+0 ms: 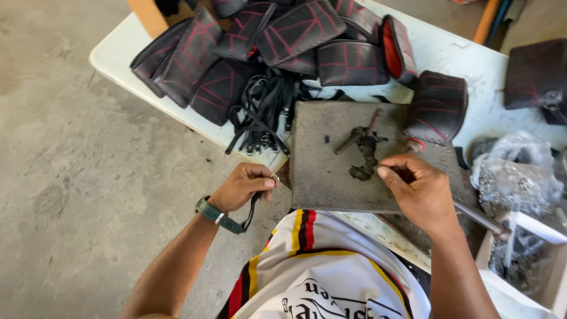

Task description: The person works through a pile of upcycled inner-tube pouches at a table, attaching black straps to each pouch. They thread the strap end through a metal ring on the pouch, hammer a rivet on a stone block to secure it, and set the finished pouch aside before taking the next one.

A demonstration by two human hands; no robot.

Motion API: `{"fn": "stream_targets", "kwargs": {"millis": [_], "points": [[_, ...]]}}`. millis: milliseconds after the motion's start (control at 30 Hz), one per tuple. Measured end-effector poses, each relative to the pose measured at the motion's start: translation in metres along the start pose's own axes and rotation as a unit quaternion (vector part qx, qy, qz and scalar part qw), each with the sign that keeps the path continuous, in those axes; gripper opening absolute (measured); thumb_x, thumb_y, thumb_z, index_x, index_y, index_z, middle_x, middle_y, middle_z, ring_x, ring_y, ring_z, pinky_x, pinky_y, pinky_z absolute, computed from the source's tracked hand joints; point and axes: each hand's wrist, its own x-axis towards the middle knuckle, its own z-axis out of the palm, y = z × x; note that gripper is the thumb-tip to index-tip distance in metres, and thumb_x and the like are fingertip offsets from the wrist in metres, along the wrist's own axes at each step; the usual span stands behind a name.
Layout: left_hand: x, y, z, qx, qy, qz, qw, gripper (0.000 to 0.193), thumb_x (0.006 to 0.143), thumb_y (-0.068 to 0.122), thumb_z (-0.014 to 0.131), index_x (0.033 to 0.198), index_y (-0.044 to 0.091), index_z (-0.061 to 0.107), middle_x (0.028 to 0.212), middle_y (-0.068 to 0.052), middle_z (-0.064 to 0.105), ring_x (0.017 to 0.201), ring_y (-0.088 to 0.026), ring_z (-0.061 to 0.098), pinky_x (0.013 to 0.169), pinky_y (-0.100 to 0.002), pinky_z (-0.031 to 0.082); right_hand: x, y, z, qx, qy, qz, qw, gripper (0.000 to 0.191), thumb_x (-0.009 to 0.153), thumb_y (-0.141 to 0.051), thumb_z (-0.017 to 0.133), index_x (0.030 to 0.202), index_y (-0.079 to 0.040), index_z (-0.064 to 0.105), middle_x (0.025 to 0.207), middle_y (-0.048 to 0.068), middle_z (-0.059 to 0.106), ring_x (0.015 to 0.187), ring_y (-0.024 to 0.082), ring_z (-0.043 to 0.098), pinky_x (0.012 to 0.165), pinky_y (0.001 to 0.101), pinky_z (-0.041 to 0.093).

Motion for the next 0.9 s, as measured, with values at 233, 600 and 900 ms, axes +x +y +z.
{"fn": "stream_targets", "kwargs": {"millis": [233, 600, 900], "points": [[0.031, -0.010, 0.031, 0.273, 0.234, 0.120, 0.925, 0.015, 0.095, 0.015, 0.070, 0.105, 0.003, 0.071, 0.100, -0.011, 0.072, 0.076, -0.023, 0.067, 0.066, -0.033, 0.053, 0.028, -0.030, 0.049, -0.095, -0.041, -0.251, 0.963, 0.024, 0.085, -0.017, 0.079, 0.105, -0.005, 0.073, 0.104, 0.014, 0.068, 0.091, 0.032, 0.069, 0.077, 0.0405, 0.056], [0.016, -0.032, 0.092, 0.461, 0.255, 0.126, 0.841, 0.012, 0.091, 0.018, 0.076, 0.093, 0.007, 0.074, 0.092, -0.013, 0.072, 0.086, -0.031, 0.064, 0.084, -0.042, 0.049, 0.159, 0.009, 0.032, -0.224, -0.005, -0.138, 0.965, 0.017, 0.094, -0.017, 0.071, 0.110, -0.012, 0.076, 0.106, 0.019, 0.073, 0.098, 0.037, 0.070, 0.088, 0.0458, 0.056], [0.007, -0.029, 0.112, 0.314, 0.173, 0.211, 0.909, 0.013, 0.094, 0.010, 0.071, 0.105, 0.003, 0.071, 0.115, -0.012, 0.073, 0.095, -0.030, 0.072, 0.080, -0.037, 0.058, 0.227, 0.002, 0.089, -0.307, -0.121, -0.003, 0.944, 0.032, 0.093, -0.043, 0.069, 0.113, -0.018, 0.076, 0.108, 0.014, 0.075, 0.105, 0.037, 0.068, 0.088, 0.0496, 0.053]]}}
